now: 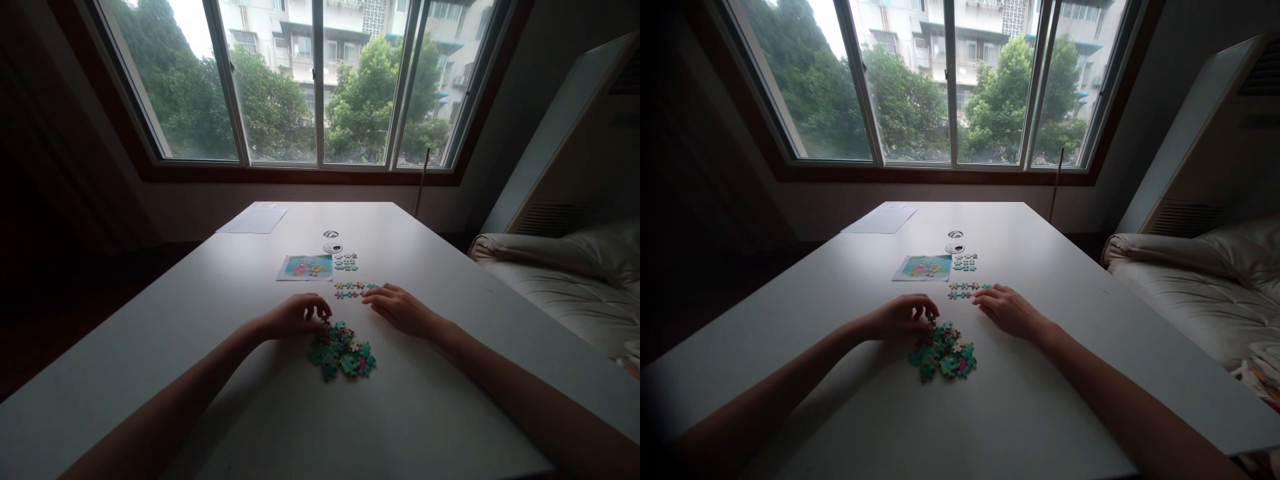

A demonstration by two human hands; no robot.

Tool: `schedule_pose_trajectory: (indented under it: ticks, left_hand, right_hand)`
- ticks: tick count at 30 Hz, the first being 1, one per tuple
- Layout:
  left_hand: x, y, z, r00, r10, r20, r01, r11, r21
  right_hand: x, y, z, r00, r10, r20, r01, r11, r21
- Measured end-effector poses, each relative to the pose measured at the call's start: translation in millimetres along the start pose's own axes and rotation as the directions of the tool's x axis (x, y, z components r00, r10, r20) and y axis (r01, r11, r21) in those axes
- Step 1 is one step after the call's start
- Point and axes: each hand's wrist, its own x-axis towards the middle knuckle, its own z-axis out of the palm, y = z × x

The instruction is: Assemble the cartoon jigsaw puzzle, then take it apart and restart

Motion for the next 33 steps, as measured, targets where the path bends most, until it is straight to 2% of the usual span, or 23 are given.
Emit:
schedule_pose_trajectory:
  ticks: [4, 9, 11, 14, 17, 21, 33]
  left_hand:
    - [4.9, 0.0, 7.0, 0.989, -0.051, -0.136, 0.034, 0.992, -0.123]
    - [10.3, 5.4, 15.2, 0.964, -0.099, -0.249, 0.028, 0.962, -0.271]
    - [11.2, 9.0, 17.3, 0.951, -0.117, -0.287, 0.022, 0.949, -0.314]
    - [11.6, 16.2, 21.7, 0.934, -0.146, -0.325, 0.015, 0.927, -0.374]
    - [11.5, 23.6, 28.7, 0.926, -0.159, -0.342, 0.003, 0.909, -0.416]
    - [11.2, 29.2, 36.0, 0.926, -0.149, -0.346, -0.013, 0.906, -0.424]
    - [8.8, 32.9, 37.9, 0.962, -0.096, -0.256, 0.02, 0.958, -0.285]
  right_hand:
    - [4.4, -18.5, -0.7, 1.0, -0.01, -0.012, 0.011, 0.996, 0.085]
    - [8.1, -38.1, 5.2, 0.999, 0.022, -0.031, -0.017, 0.989, 0.15]
    - [9.0, -43.1, 8.2, 0.997, 0.062, -0.055, -0.051, 0.983, 0.175]
    - [11.0, -49.2, 11.9, 0.978, 0.187, -0.097, -0.159, 0.958, 0.239]
    - [13.5, -54.3, 14.9, 0.953, 0.29, -0.093, -0.245, 0.912, 0.328]
    - [15.9, -57.5, 17.0, 0.932, 0.35, -0.1, -0.278, 0.862, 0.424]
    - [16.7, -56.4, 13.2, 0.911, 0.379, -0.163, -0.28, 0.86, 0.427]
